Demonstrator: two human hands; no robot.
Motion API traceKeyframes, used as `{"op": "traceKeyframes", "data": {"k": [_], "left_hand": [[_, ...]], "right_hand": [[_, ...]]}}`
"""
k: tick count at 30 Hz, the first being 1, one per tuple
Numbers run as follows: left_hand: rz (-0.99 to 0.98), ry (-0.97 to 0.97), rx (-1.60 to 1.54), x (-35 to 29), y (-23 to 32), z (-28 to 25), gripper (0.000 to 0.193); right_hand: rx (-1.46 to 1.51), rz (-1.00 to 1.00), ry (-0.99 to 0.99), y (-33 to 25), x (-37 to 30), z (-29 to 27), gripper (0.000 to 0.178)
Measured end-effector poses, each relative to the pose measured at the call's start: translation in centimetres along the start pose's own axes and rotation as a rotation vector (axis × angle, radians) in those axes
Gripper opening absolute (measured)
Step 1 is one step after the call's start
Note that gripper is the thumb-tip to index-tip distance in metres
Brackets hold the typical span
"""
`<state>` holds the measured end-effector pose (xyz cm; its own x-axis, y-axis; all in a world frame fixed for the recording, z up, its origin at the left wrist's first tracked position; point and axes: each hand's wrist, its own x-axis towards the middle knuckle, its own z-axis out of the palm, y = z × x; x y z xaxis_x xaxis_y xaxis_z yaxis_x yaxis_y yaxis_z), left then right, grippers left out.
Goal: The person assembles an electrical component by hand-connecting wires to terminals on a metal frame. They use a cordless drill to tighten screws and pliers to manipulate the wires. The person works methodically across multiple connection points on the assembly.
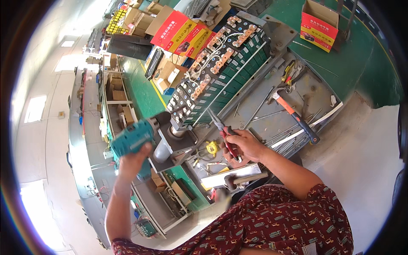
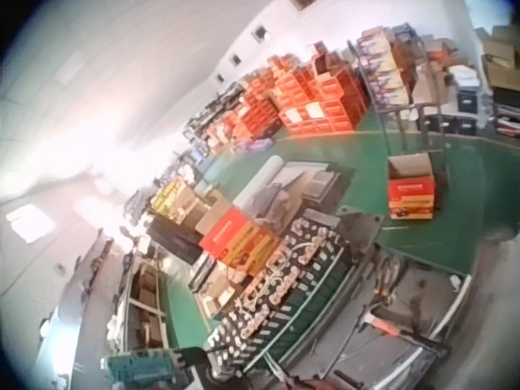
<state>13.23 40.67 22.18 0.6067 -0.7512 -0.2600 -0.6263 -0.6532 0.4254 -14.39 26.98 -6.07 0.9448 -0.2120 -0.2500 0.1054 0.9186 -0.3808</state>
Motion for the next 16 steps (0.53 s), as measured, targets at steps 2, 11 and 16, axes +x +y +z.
{"op": "traceKeyframes", "data": {"k": [2,11,16], "left_hand": [[-0.028,-0.058,-0.165,2.8,1.7,-0.5,0.042],[-0.071,-0.216,-0.151,8.4,4.5,-0.5,0.044],[-0.11,-0.253,-0.093,9.4,4.5,-0.8,0.044]], "right_hand": [[0.026,-0.004,0.005,-0.1,0.6,1.4,0.028],[0.06,-0.11,0.035,2.7,3.4,2.4,0.028],[0.052,-0.136,0.022,3.4,3.9,2.9,0.03]]}}
